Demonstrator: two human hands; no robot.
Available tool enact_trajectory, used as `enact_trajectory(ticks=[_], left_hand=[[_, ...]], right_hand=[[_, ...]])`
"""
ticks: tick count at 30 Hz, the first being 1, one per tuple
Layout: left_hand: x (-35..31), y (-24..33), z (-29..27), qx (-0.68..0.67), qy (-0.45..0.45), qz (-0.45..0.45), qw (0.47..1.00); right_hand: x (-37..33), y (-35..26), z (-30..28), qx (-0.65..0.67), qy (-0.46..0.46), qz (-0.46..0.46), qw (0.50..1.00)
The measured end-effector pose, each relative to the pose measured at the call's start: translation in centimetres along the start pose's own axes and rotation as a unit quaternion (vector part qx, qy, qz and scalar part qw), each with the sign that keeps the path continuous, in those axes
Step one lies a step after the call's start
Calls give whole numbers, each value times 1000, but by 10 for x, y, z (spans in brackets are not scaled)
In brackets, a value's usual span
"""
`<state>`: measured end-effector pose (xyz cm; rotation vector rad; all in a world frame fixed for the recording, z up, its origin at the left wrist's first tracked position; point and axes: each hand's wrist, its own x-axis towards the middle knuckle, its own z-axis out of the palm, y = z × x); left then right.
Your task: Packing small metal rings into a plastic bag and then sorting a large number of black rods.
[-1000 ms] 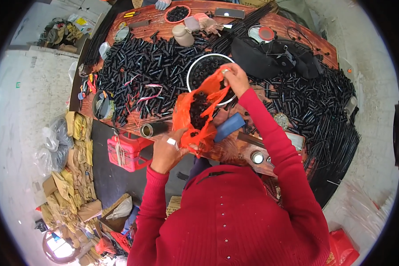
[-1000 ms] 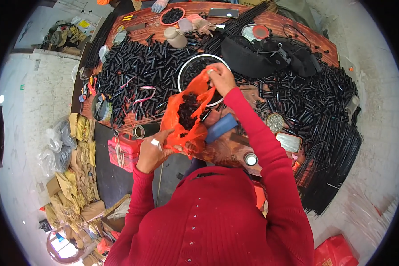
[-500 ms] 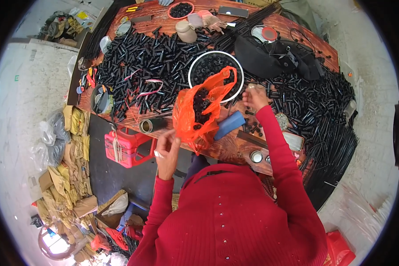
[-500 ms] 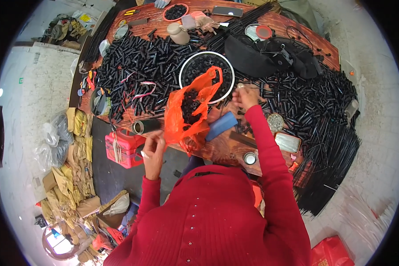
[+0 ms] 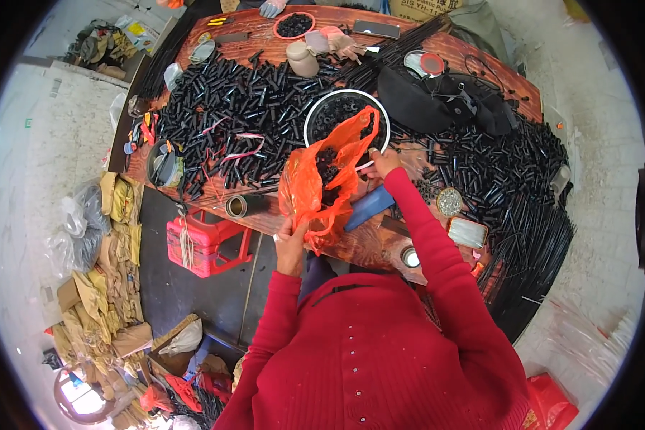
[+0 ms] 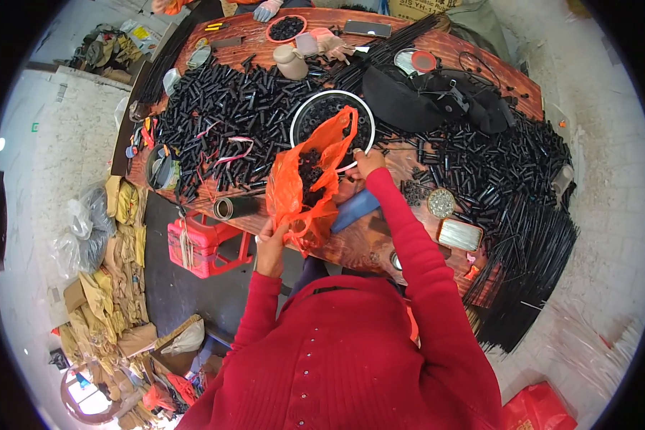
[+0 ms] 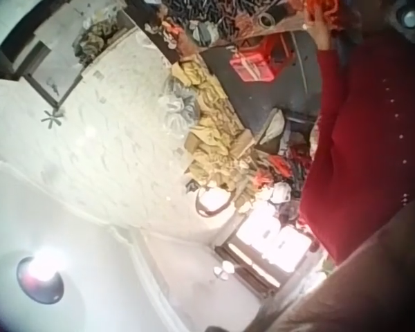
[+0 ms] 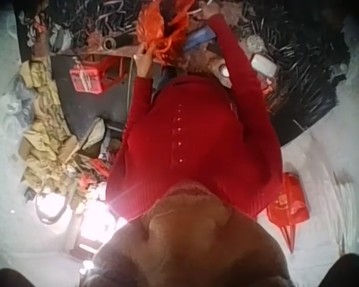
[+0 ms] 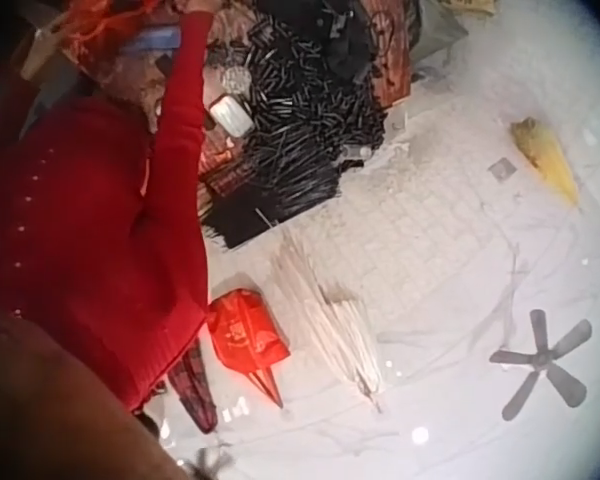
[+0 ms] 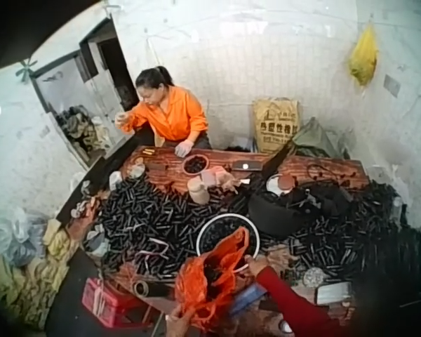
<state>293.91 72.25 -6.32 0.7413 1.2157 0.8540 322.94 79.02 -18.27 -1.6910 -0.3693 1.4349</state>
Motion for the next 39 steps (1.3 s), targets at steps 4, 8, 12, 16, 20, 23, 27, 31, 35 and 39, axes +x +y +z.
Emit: enact_trajectory(ticks=[4, 8, 12, 16, 20, 23, 27, 31, 35, 39], left_hand=[[-7, 0, -20, -67, -21, 19, 997], [-23, 18, -13, -257, -69, 20, 964], [-39, 27, -4, -362, -106, -11, 926], [-43, 22, -13, -419, -190, -64, 886], [-39, 25, -11, -275, -119, -106, 948], [-31, 16, 2, -77, -67, -60, 993], [-22, 18, 8, -78, 3, -70, 994], [-23, 24, 9, -169, -1, 2, 986], [-16, 16, 2, -173, -22, 48, 983], [-14, 15, 1, -333, -44, 11, 942]], right_hand=[[-27, -11, 8, 2, 50, -76, 996], [-49, -36, -2, 3, 69, -122, 990], [-57, -52, -20, 17, 87, -128, 988], [-79, -81, -39, 47, 49, -120, 990], [-107, -119, -52, 20, 41, -111, 993], [-109, -128, -58, 24, 46, -127, 991], [-116, -133, -65, 31, 40, -108, 993], [-145, -149, -82, 13, 30, -112, 993], [-186, -184, -97, -61, 3, -140, 988], [-216, -205, -102, -159, -77, -139, 974]])
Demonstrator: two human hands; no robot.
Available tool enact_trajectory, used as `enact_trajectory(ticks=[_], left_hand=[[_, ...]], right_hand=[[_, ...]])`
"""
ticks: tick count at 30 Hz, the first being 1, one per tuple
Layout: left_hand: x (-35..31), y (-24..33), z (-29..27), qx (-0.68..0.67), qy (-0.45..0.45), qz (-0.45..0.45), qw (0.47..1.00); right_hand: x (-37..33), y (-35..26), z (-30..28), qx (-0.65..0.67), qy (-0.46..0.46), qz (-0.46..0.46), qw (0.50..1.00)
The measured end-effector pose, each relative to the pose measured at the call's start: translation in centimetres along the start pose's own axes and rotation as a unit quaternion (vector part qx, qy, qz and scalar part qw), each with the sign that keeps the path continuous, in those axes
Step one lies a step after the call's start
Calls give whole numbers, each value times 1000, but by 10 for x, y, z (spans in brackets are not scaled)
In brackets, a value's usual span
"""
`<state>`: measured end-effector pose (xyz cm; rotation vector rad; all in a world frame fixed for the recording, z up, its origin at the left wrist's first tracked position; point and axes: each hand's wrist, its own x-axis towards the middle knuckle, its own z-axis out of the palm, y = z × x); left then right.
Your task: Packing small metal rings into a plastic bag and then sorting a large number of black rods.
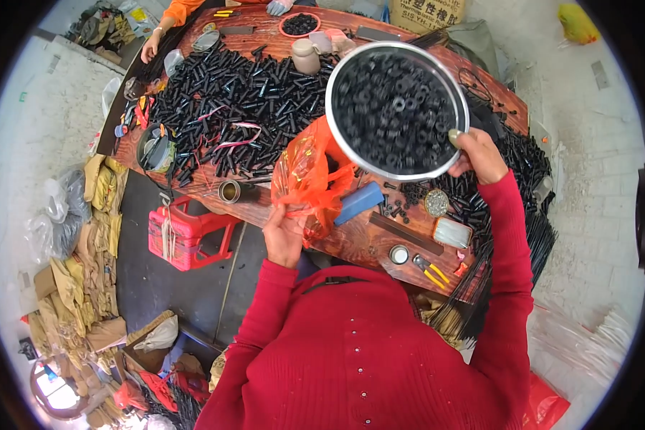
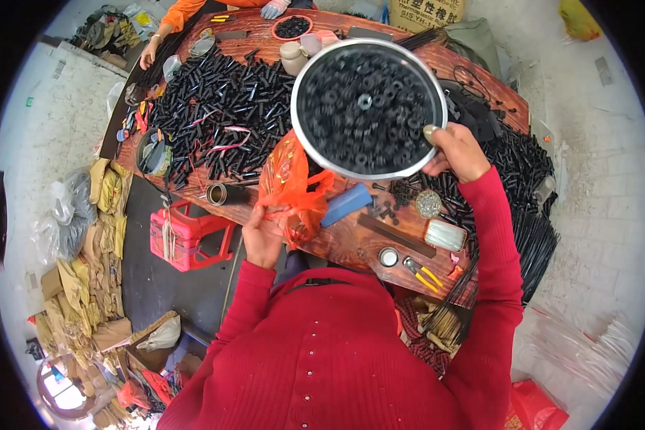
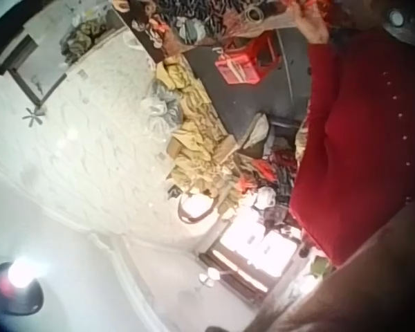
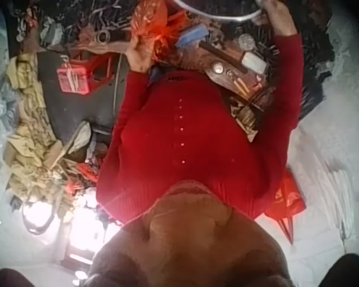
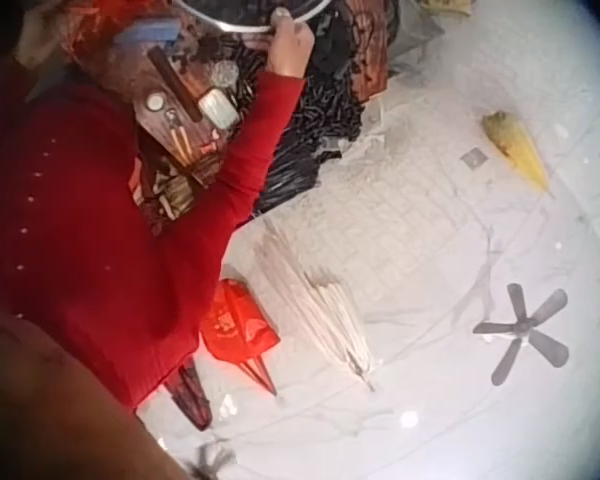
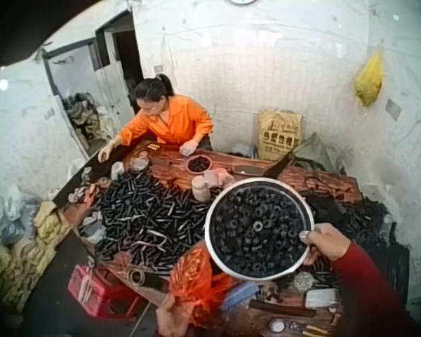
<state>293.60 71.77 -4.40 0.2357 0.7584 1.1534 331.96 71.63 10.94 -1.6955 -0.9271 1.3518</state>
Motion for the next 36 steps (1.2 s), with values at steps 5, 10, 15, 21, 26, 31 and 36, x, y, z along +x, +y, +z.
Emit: enact_trajectory(ticks=[5, 10, 15, 21, 26, 31, 36], left_hand=[[1, 2, -9, -67, 27, -92, 993], [-4, 17, 6, -110, -101, -183, 972], [-15, 9, 1, 23, -81, -198, 977], [-12, -25, -17, 291, 37, -79, 953], [-21, -27, -3, 238, 9, 15, 971], [-37, -24, -5, 138, -20, 15, 990], [-44, -27, -7, 60, -57, -26, 996]], right_hand=[[-12, 19, 8, -82, -99, 50, 990], [-16, 53, 18, -109, -139, 113, 978], [-6, 61, 28, -142, -175, 140, 964], [24, 73, 43, -166, -167, 147, 961], [39, 66, 63, -156, -149, 132, 968], [61, 58, 90, -247, -128, 91, 956], [70, 41, 116, -500, -65, -41, 863]])
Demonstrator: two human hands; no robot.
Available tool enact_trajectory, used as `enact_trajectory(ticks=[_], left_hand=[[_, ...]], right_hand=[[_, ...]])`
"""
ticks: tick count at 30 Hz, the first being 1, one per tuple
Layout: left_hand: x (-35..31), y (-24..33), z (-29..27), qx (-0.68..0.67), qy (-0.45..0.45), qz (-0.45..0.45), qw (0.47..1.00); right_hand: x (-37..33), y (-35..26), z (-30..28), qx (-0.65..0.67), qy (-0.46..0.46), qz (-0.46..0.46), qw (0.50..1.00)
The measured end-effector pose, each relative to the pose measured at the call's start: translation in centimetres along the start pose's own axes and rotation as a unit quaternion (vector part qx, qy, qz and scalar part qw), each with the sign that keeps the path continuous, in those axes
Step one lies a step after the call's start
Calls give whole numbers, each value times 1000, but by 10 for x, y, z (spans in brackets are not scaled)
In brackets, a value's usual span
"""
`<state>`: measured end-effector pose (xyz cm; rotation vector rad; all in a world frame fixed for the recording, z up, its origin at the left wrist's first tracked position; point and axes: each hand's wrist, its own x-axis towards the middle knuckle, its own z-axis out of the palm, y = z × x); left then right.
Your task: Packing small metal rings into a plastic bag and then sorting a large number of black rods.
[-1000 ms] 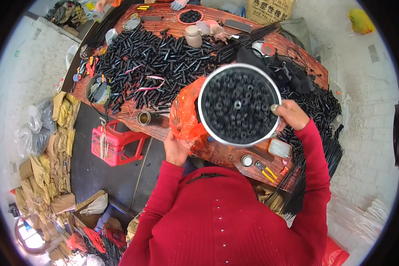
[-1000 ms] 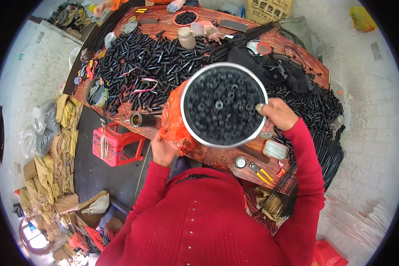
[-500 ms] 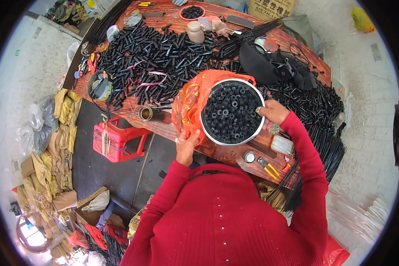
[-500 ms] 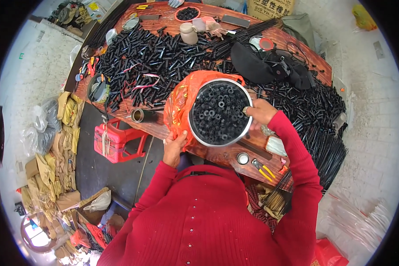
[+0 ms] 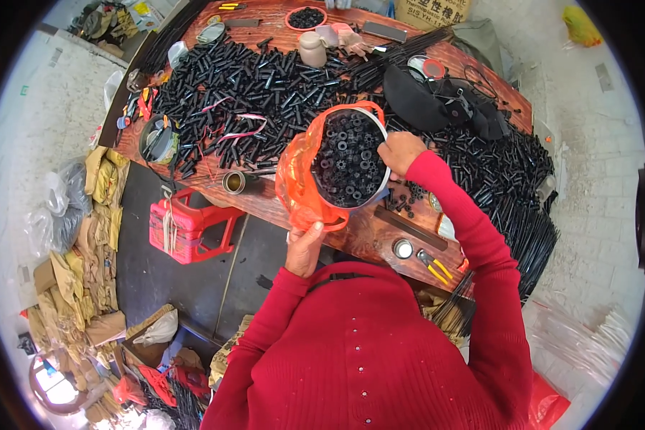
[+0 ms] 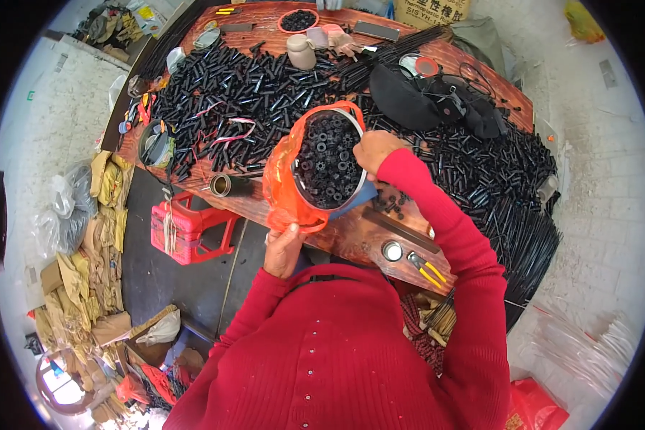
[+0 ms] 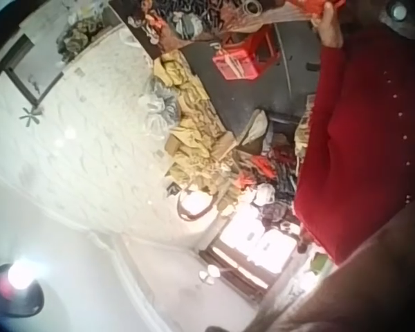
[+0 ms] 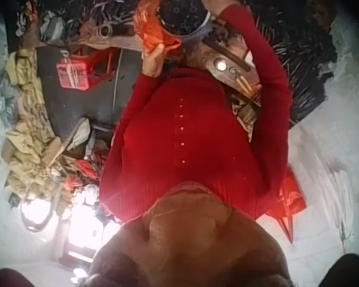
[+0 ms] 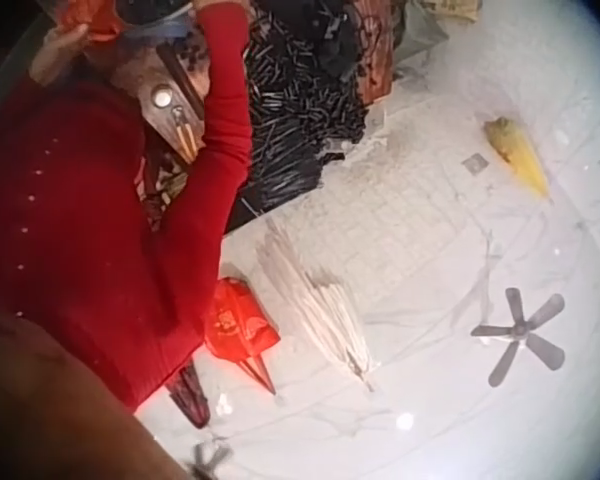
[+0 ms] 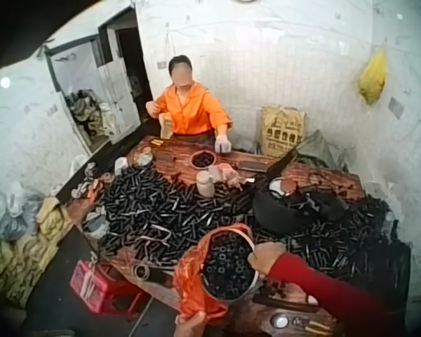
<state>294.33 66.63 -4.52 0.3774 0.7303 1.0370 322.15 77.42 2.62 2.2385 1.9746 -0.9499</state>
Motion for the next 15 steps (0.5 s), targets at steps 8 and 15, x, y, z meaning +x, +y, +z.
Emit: enact_trajectory(ticks=[8, 15], left_hand=[[2, 0, -10, 37, -11, -37, 999], [11, 10, 2, -27, 16, -82, 996]], right_hand=[[-15, -40, 3, -141, 101, -48, 984], [-10, -21, 20, -179, 33, -89, 979]])
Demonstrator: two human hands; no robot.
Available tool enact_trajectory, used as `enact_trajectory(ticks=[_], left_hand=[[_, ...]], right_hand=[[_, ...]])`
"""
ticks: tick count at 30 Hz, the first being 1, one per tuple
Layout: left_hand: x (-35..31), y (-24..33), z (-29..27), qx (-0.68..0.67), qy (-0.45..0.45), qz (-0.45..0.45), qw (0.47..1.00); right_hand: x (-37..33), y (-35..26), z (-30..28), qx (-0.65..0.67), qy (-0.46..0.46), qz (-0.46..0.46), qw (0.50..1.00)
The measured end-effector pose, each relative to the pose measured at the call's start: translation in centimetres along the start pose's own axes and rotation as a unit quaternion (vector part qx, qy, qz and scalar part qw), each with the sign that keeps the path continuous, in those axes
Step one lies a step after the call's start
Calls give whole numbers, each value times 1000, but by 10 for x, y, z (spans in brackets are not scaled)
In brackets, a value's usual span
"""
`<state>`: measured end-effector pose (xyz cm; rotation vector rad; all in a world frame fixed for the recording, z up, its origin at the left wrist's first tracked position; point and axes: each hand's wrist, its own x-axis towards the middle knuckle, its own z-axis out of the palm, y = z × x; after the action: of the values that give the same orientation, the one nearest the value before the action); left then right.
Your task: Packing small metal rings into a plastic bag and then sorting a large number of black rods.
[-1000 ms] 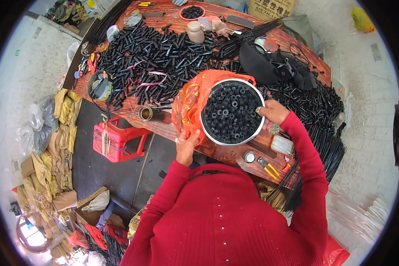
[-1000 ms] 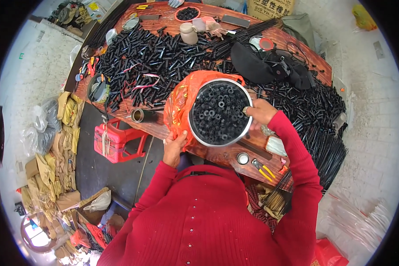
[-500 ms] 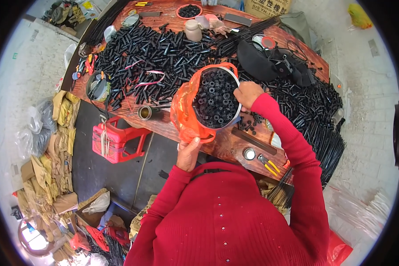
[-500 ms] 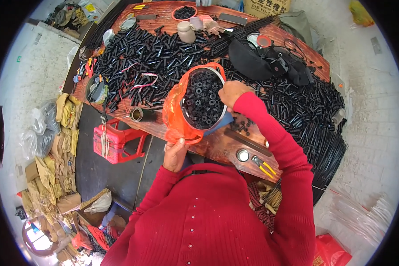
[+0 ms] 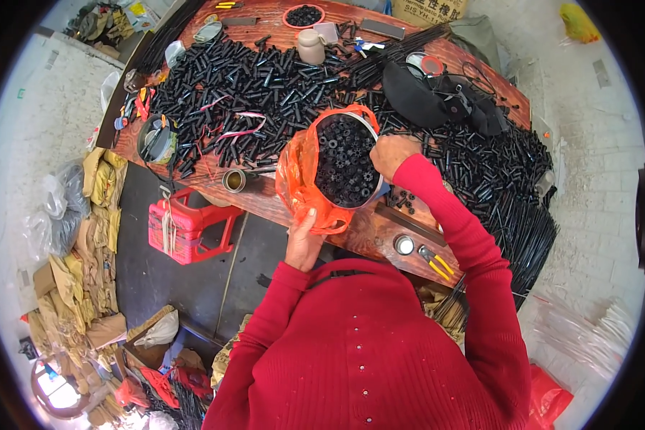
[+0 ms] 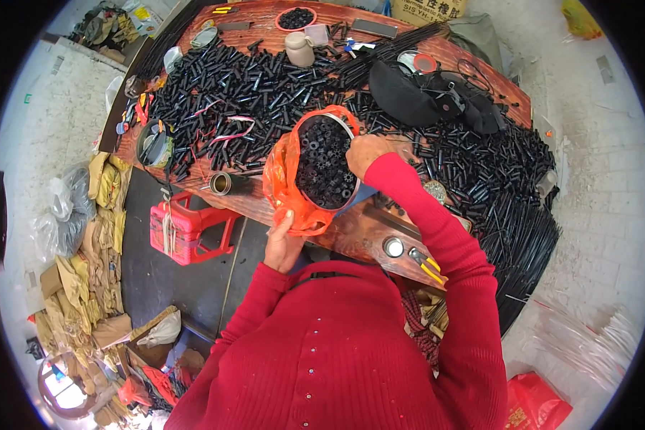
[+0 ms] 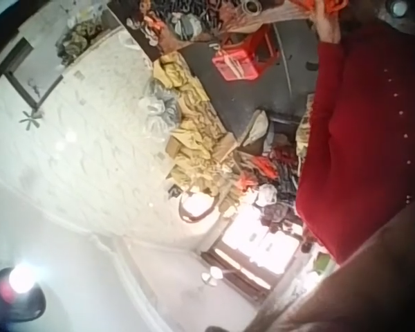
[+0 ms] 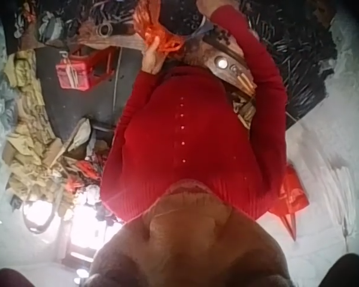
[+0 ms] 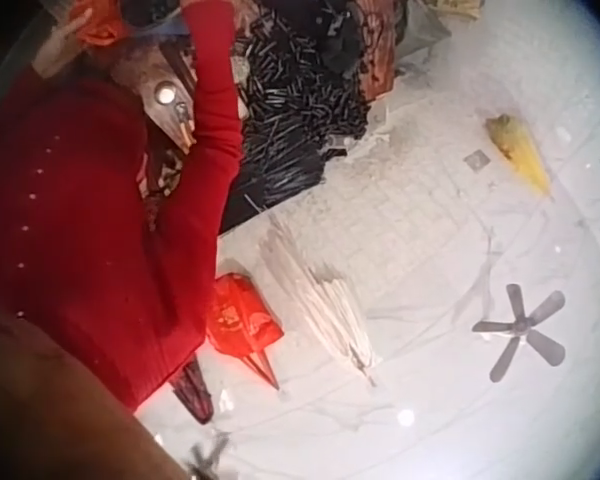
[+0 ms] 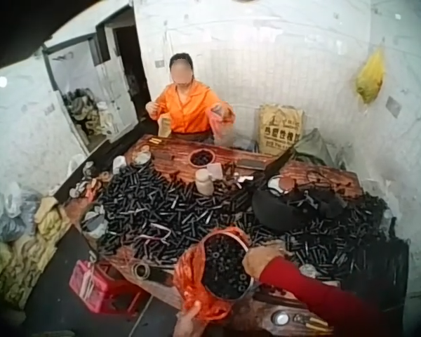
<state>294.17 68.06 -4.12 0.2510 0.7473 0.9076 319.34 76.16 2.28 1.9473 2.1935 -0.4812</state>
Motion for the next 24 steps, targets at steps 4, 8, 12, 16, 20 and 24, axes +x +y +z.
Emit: enact_trajectory(ticks=[4, 8, 12, 16, 20, 24], left_hand=[[2, -7, -1, 60, 7, 16, 998], [15, -15, -17, 144, 82, 63, 984], [21, -6, -21, 149, 149, 148, 966], [16, -5, -6, 127, 138, 189, 964], [12, -3, 4, 90, 131, 186, 970], [14, -1, -4, 80, 111, 182, 974]], right_hand=[[-7, -16, -8, 28, 87, 70, 993], [-9, -33, -20, 20, 47, 66, 996], [-7, -35, -12, 66, 76, 79, 992], [-5, -37, -9, 43, 96, 97, 990], [-2, -32, -9, 51, 118, 78, 989], [-1, -30, -3, 49, 146, 69, 986]])
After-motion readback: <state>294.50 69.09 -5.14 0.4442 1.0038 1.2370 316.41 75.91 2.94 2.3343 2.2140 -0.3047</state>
